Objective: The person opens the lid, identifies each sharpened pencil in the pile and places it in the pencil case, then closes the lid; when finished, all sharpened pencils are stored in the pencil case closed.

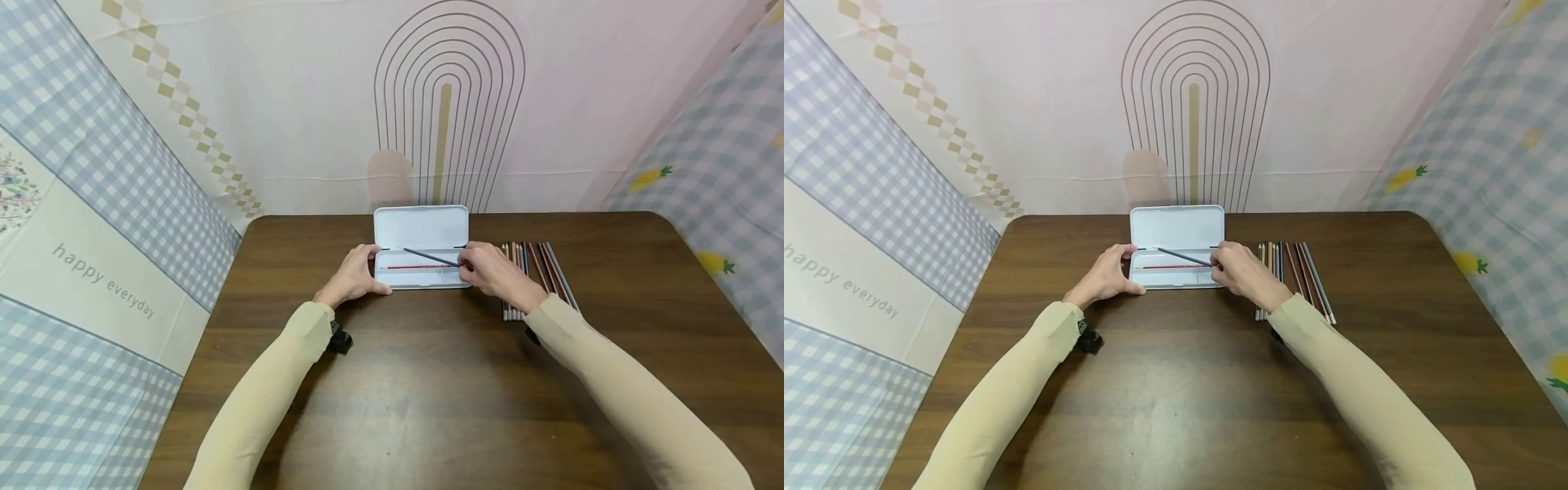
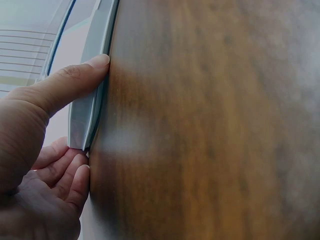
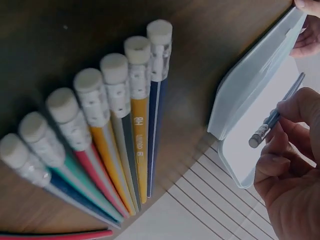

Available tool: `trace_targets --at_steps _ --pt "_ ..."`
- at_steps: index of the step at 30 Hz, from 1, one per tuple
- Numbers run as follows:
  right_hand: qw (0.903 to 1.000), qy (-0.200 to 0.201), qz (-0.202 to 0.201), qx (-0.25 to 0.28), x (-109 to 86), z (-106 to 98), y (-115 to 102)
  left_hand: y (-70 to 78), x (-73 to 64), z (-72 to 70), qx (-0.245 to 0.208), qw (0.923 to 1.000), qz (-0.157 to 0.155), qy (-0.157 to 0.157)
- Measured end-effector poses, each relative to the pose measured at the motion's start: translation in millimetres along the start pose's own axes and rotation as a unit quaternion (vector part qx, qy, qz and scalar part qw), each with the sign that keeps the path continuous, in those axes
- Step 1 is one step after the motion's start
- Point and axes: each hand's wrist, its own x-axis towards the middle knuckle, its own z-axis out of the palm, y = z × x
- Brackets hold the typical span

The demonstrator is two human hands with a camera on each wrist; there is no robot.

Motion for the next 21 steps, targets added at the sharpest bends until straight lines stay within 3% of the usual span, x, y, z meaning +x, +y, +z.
trace_targets --at_steps 11,21 --pt "0.9970 -0.046 -0.032 -0.054 26.9 8 2 -12.2 7.9 2.6 0.006 0.9998 0.018 0.010" --pt "0.9951 -0.058 -0.048 -0.064 41.7 16 6 -1.6 0.9 0.6 0.001 0.9999 0.013 0.003"
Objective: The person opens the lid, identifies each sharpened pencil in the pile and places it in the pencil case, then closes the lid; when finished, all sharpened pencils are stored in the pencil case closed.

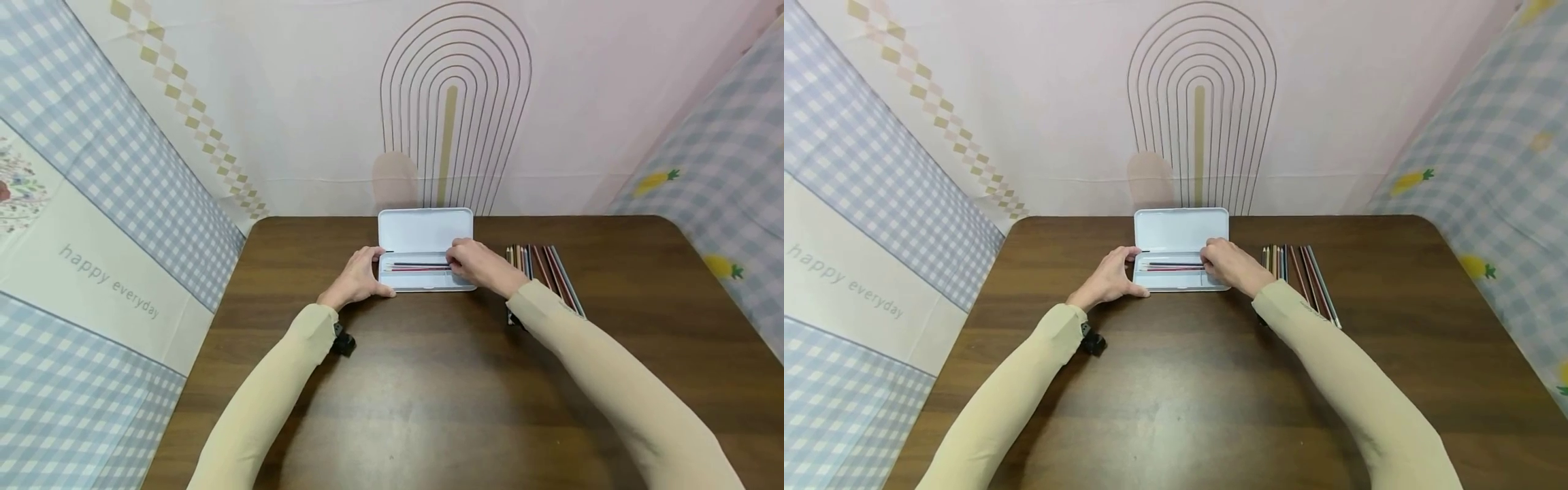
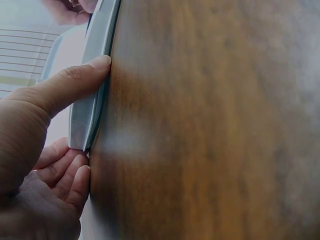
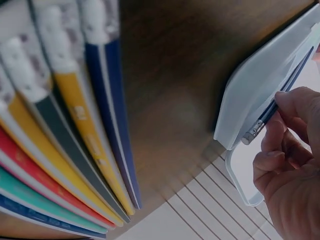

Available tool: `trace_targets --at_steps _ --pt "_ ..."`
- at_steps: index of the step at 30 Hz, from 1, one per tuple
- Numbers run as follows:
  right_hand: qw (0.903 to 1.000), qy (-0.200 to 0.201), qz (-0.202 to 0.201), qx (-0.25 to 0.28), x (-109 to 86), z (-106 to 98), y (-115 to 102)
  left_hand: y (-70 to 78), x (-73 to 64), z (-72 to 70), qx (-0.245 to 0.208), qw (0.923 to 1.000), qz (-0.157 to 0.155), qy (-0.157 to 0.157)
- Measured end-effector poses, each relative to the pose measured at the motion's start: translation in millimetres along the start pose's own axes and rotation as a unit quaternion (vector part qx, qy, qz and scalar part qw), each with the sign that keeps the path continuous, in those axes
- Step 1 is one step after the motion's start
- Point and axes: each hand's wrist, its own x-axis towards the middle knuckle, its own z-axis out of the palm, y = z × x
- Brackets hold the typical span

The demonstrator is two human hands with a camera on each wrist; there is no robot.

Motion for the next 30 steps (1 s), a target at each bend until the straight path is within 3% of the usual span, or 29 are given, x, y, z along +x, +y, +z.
trace_targets --at_steps 10,14,21,26,28,30 --pt "0.9998 -0.021 -0.006 0.005 7.2 1 2 0.1 -0.4 1.7 0.008 0.9999 -0.009 -0.003" --pt "0.9996 -0.029 0.003 0.004 8.9 2 3 -14.0 10.1 8.8 -0.003 1.0000 -0.007 0.001" --pt "0.9993 -0.036 0.011 0.005 12.2 3 5 -2.4 2.4 1.0 0.007 1.0000 -0.006 0.003" --pt "0.9992 -0.037 0.012 0.012 9.4 7 5 -28.5 17.5 17.0 0.009 0.9999 0.010 0.008" --pt "0.9991 -0.037 0.015 0.013 9.0 7 5 -32.7 20.3 20.0 0.016 0.9997 0.016 0.012" --pt "0.9992 -0.035 0.015 0.013 9.3 7 5 -27.5 16.8 16.5 0.012 0.9998 0.014 0.012"
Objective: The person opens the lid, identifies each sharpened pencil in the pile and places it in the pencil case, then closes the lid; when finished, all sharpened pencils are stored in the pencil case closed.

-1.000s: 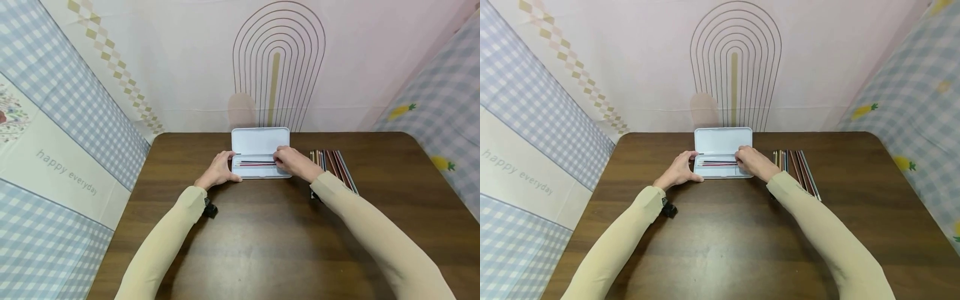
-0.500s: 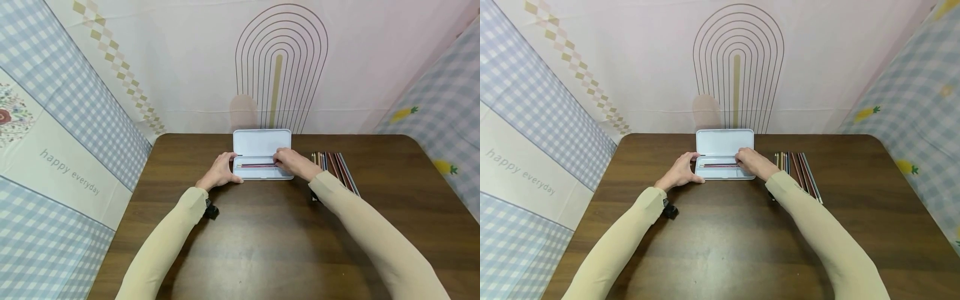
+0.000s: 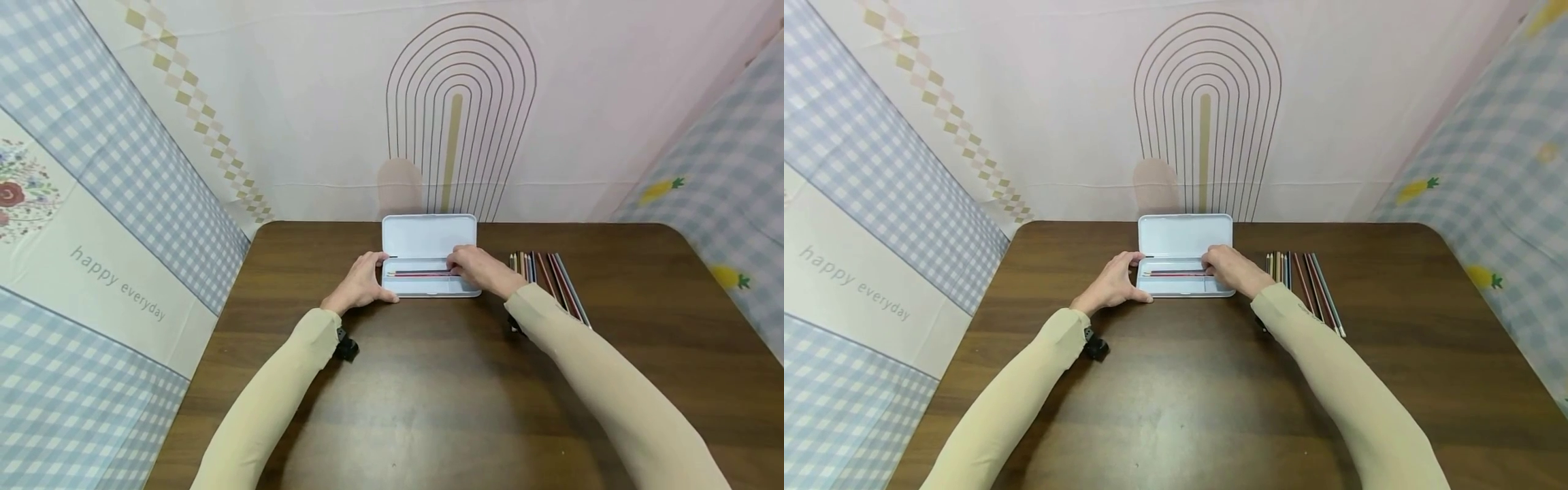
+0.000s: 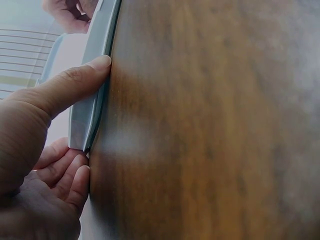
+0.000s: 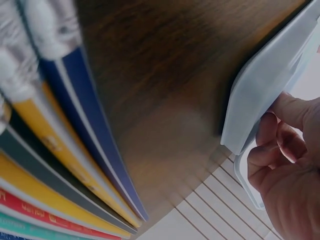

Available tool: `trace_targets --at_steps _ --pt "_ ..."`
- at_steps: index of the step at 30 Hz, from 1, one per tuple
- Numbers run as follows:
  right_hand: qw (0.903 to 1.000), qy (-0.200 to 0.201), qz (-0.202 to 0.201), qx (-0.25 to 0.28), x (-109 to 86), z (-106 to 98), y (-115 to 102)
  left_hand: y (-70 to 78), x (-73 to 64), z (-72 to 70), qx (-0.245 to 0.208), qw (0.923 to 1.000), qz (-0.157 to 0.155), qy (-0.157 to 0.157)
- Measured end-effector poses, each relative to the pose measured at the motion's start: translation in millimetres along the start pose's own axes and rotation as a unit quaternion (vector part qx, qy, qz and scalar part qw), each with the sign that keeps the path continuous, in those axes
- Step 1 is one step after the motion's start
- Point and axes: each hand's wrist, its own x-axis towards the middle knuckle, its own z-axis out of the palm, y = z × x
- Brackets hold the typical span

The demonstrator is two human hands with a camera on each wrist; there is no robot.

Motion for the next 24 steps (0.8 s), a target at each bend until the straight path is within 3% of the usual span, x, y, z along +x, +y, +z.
trace_targets --at_steps 7,18,24 --pt "0.9996 0.018 -0.023 0.001 0.4 1 2 24.7 -15.4 -15.4 -0.020 0.9997 -0.007 -0.010" --pt "0.9991 0.028 -0.031 0.000 -1.5 1 2 -15.2 11.2 8.9 0.007 1.0000 -0.005 0.002" --pt "0.9996 0.025 -0.010 0.001 -2.6 2 1 -22.3 15.8 11.5 0.010 0.9999 -0.007 0.004"
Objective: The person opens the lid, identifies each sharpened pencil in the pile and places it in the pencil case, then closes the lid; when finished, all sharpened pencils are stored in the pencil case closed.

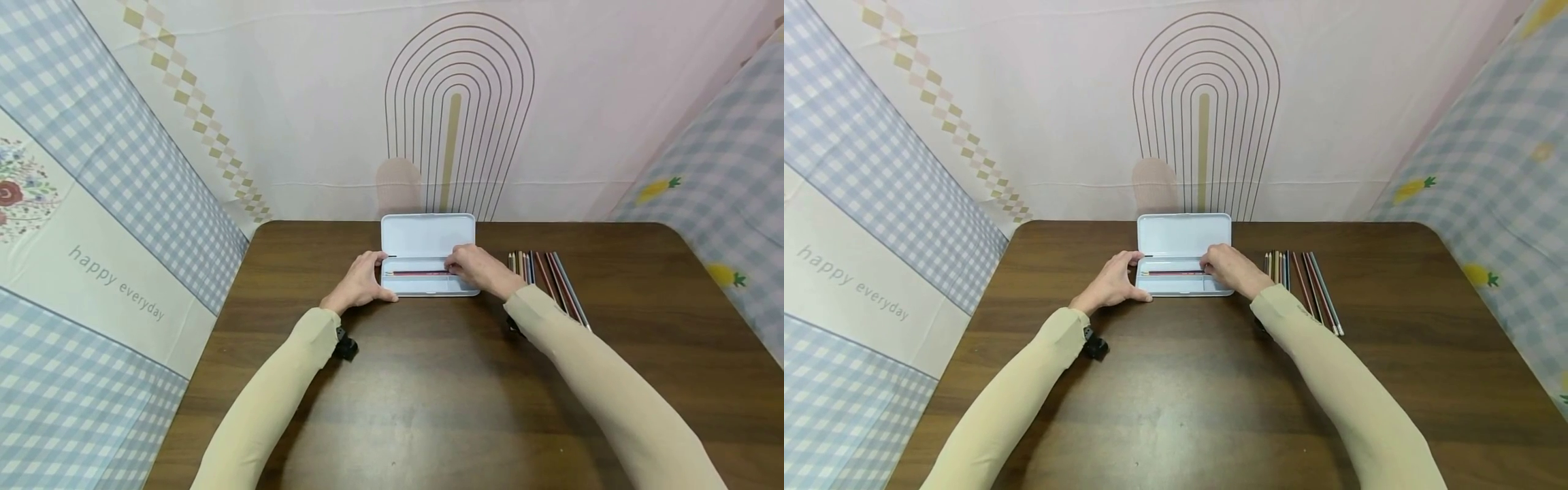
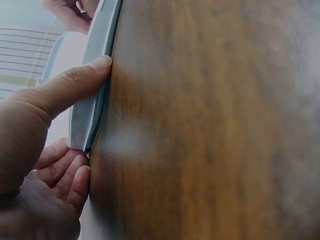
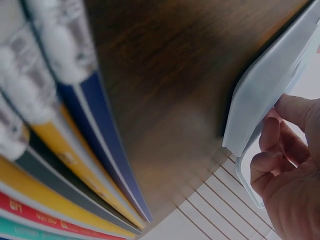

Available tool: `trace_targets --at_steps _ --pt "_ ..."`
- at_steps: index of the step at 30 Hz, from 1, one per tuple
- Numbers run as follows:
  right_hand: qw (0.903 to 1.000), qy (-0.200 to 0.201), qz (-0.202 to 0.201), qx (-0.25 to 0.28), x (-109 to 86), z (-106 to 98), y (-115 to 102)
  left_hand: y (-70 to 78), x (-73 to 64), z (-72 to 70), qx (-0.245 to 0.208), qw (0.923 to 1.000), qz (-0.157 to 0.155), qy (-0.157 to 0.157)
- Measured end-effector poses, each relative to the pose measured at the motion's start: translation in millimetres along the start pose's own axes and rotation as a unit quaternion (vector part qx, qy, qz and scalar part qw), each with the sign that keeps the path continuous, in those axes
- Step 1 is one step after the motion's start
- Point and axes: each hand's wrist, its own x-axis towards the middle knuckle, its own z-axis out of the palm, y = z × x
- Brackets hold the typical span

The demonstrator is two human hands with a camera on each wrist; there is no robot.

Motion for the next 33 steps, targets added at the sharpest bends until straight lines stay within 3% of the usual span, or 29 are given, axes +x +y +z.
trace_targets --at_steps 7,15,19,25,33 --pt "0.9983 0.023 0.048 0.024 -5.8 -5 -5 8.5 -4.1 -3.1 -0.003 1.0000 -0.004 -0.005" --pt "0.9924 0.064 0.084 0.064 -17.6 -18 -12 42.4 -28.9 -25.6 -0.025 0.9995 -0.010 -0.016" --pt "0.9885 0.098 0.087 0.076 -26.5 -23 -17 39.1 -30.1 -23.9 -0.015 0.9999 -0.001 -0.007" --pt "0.9799 0.144 0.108 0.087 -39.2 -31 -30 50.3 -35.2 -30.9 -0.020 0.9995 -0.017 -0.016" --pt "0.9699 0.179 0.133 0.096 -63.7 -38 -36 40.9 -28.2 -24.7 -0.039 0.9990 -0.016 -0.014"
